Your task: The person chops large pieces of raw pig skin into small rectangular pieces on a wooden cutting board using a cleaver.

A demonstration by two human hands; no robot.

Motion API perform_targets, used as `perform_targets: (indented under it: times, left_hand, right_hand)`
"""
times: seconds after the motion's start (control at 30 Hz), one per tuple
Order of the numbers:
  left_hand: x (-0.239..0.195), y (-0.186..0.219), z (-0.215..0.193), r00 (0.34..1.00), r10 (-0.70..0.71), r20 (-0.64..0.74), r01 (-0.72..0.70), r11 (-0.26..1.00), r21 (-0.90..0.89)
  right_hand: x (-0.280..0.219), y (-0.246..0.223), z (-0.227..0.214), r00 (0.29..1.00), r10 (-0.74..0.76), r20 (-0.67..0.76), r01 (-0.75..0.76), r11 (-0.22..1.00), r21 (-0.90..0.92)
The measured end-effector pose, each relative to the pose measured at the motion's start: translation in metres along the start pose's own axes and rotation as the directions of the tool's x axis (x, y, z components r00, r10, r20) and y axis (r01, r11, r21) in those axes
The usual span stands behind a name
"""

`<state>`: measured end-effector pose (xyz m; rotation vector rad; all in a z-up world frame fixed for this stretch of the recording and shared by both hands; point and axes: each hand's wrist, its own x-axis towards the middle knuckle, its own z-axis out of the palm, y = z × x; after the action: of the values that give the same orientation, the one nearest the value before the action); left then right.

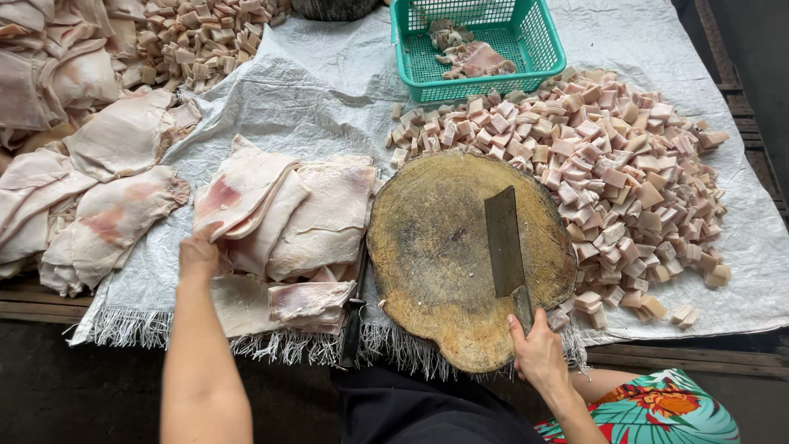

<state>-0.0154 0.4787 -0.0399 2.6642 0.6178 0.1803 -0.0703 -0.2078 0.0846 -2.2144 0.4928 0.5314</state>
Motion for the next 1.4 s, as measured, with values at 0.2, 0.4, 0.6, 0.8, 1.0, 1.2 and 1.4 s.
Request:
perform_targets:
  times: [0.2,0.4,0.6,0.8,1.0,1.2,1.4]
  left_hand:
    - [0.049,0.035,-0.062,0.99,0.002,0.141,-0.027,0.985,0.173]
    - [0.034,0.15,-0.133,0.995,-0.027,0.091,0.037,0.993,-0.113]
    - [-0.006,0.239,-0.166,0.961,0.136,0.24,0.013,0.846,-0.533]
    - [-0.049,0.326,-0.123,0.845,0.265,0.464,0.112,0.761,-0.639]
    - [-0.079,0.462,0.028,0.746,0.376,0.55,0.128,0.729,-0.673]
    - [-0.122,0.473,0.088,0.808,0.501,0.309,-0.339,0.825,-0.453]
    - [-0.2,0.441,0.09,0.55,0.602,0.579,-0.686,0.721,-0.096]
  right_hand:
    - [-0.002,-0.005,-0.002,1.0,0.012,-0.017,-0.011,1.0,0.008]
    - [-0.001,-0.002,0.0,1.0,0.007,-0.012,-0.007,0.999,-0.032]
    - [0.013,0.02,-0.003,0.997,-0.073,0.017,0.071,0.991,0.117]
    - [0.017,0.021,-0.024,0.995,-0.088,0.045,0.077,0.976,0.203]
    - [-0.01,0.036,-0.039,0.988,-0.085,-0.126,0.099,0.989,0.111]
    - [-0.001,0.069,-0.038,0.987,-0.05,-0.154,0.071,0.988,0.135]
    - [-0.011,0.049,-0.043,0.995,0.012,-0.101,0.01,0.977,0.213]
